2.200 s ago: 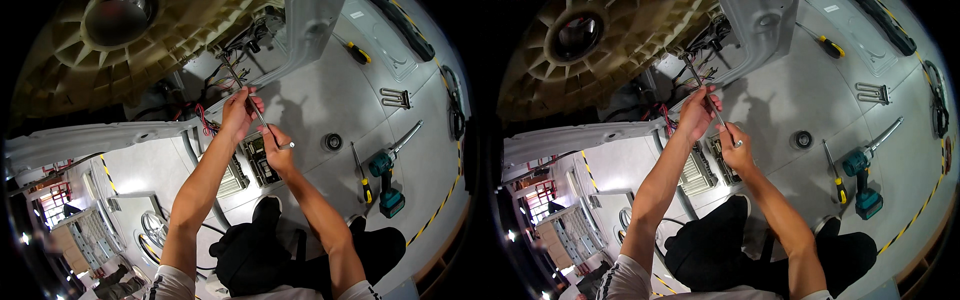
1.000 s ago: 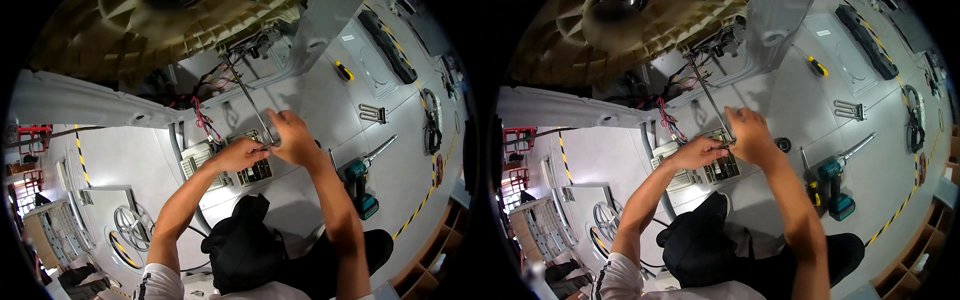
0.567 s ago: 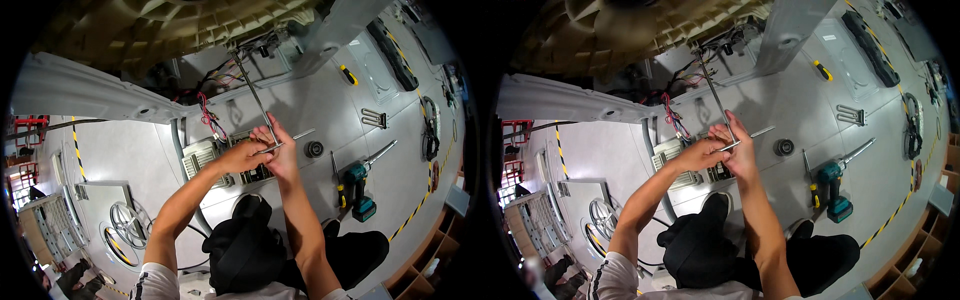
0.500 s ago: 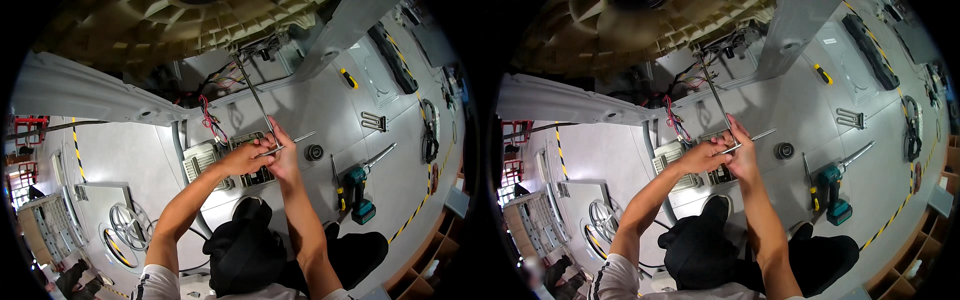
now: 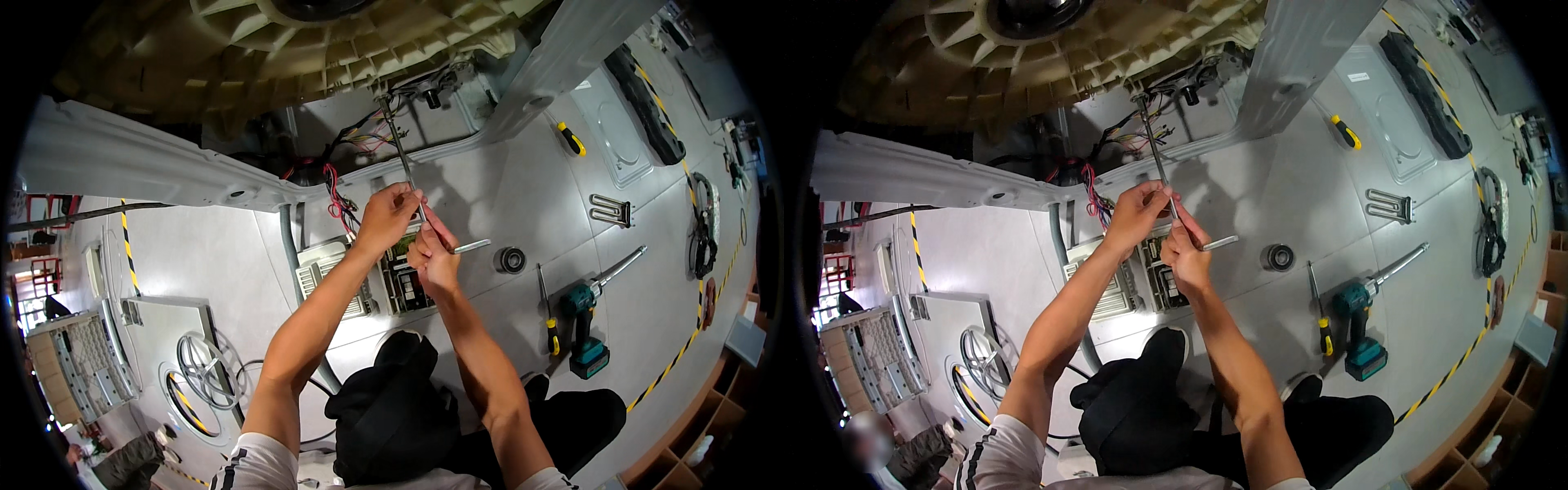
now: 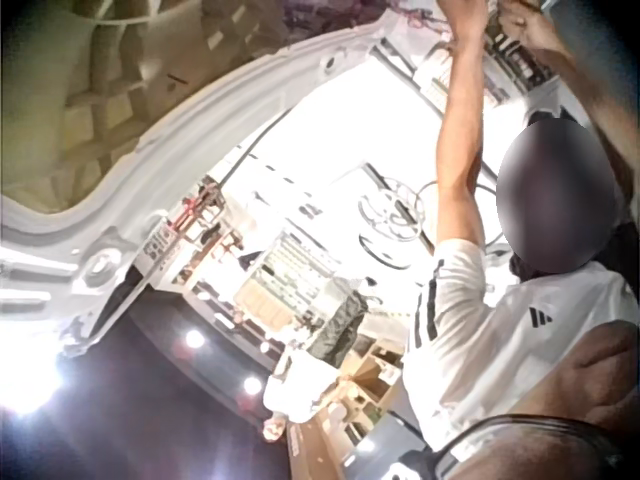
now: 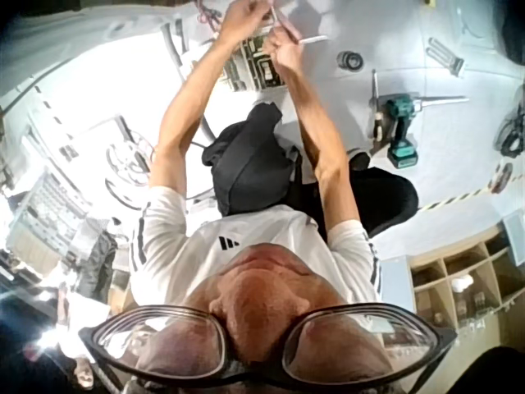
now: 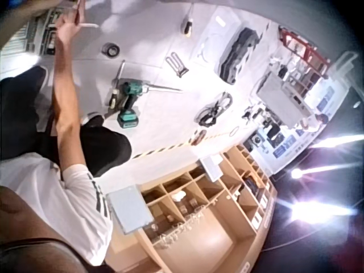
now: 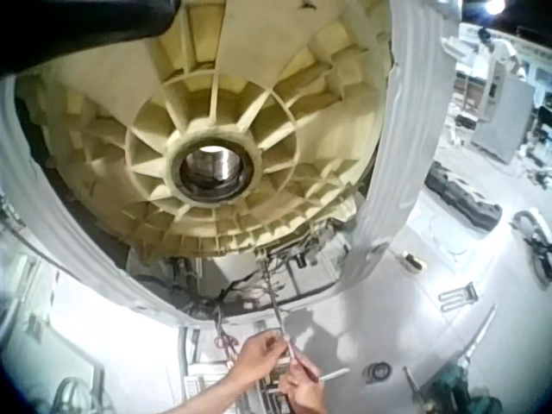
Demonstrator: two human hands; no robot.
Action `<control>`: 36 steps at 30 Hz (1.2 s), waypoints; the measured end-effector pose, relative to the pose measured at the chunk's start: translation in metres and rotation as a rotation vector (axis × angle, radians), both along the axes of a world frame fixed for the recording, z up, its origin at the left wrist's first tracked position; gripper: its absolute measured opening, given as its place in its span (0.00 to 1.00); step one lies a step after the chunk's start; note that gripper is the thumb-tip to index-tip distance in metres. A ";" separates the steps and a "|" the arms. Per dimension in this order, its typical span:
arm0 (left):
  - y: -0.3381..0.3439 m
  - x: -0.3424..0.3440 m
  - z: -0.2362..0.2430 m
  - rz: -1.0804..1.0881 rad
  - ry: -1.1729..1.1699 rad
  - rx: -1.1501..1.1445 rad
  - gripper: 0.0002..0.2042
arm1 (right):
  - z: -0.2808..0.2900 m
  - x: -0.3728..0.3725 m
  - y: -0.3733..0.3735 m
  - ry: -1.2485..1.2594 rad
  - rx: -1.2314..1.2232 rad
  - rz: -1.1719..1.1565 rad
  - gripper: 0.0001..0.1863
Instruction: The person works on the internal components of a machine, handling wires and using a socket wrench to reach into the chassis, then picking up and placing small electronic modules on the floor.
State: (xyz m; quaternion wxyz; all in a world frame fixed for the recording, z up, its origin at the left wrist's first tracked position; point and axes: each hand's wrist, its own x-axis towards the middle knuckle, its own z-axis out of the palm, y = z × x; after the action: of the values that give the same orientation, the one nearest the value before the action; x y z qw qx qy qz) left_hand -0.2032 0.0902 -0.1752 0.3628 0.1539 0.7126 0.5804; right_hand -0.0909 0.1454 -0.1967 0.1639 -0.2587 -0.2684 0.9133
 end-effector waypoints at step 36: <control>0.014 -0.018 -0.008 -0.006 -0.687 0.305 0.14 | 0.013 0.008 0.006 0.437 -1.088 -0.170 0.26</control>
State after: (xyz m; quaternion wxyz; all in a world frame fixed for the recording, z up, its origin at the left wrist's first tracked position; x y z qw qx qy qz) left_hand -0.2217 0.1046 -0.1834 0.5555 0.0045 0.4541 0.6965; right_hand -0.0833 0.1510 -0.1833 0.1316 -0.1321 0.2999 0.9355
